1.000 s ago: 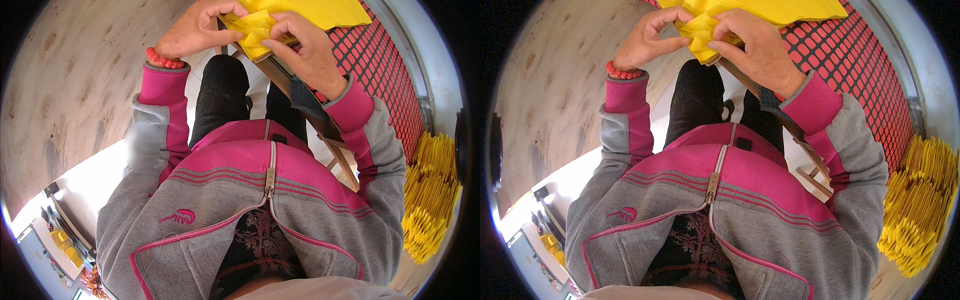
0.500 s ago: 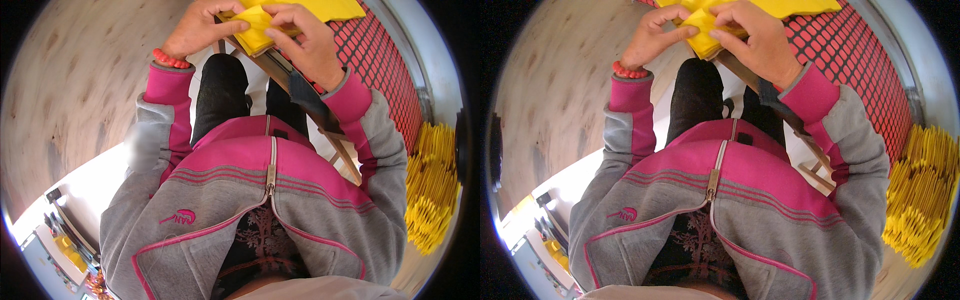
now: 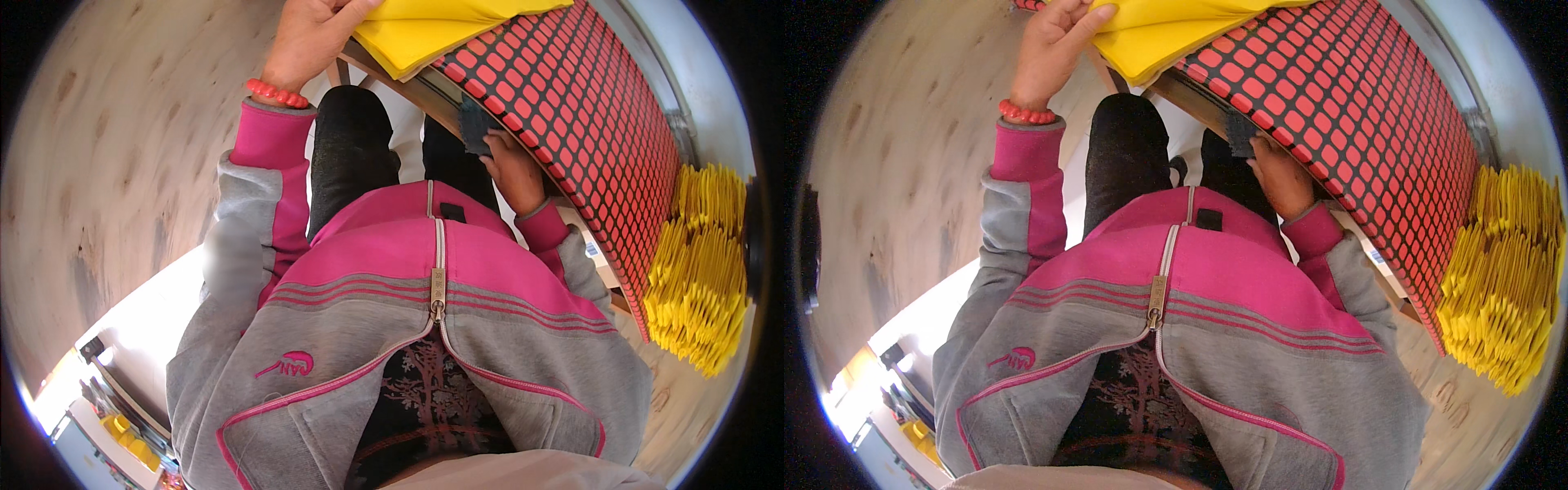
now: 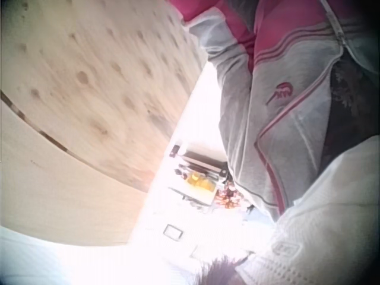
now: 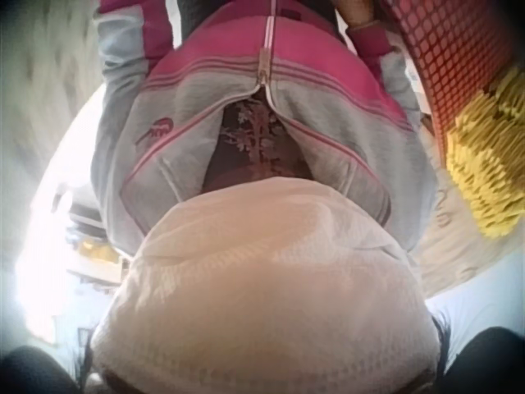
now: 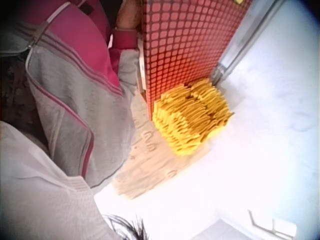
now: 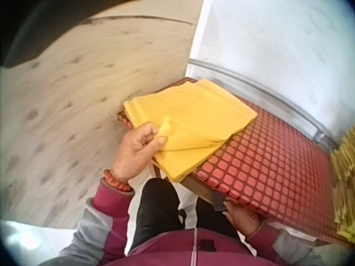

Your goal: The person folds yellow fabric sheets on a patterned table, smoothing each fold and stacking the finished pieces. The person handles the fabric by hand, repeatedly folding and aligning edges before placing each folded sheet onto a growing stack.

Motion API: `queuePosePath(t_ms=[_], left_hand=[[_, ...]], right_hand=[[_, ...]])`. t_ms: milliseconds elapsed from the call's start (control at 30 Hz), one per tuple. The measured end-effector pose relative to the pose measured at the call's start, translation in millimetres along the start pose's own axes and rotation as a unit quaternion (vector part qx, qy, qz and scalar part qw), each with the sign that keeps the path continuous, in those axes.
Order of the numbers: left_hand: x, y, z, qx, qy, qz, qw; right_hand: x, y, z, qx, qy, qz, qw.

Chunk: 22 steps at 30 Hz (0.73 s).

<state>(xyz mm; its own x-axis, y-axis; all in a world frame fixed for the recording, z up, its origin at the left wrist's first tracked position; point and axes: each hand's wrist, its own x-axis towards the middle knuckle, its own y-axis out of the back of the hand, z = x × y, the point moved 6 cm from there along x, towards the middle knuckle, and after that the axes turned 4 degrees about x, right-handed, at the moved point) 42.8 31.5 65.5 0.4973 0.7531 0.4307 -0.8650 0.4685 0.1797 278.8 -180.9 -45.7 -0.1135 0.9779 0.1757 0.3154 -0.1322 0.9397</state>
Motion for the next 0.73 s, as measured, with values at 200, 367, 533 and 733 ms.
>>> queuePosePath(t_ms=[200,367,533,733], left_hand=[[3,0,-5,-0.032,-0.005,0.024,0.999],[6,1,-10,-0.005,-0.009,0.024,1.000],[3,1,-9,0.074,-0.053,-0.020,0.996],[-2,2,-1,0.105,-0.083,-0.065,0.989]], right_hand=[[-9,-36,55,-0.021,-0.026,0.003,0.999],[-5,-12,31,0.013,-0.010,0.031,0.999],[1,53,-54,0.118,0.088,-0.027,0.989],[80,130,-108,0.097,0.284,0.089,0.950]])
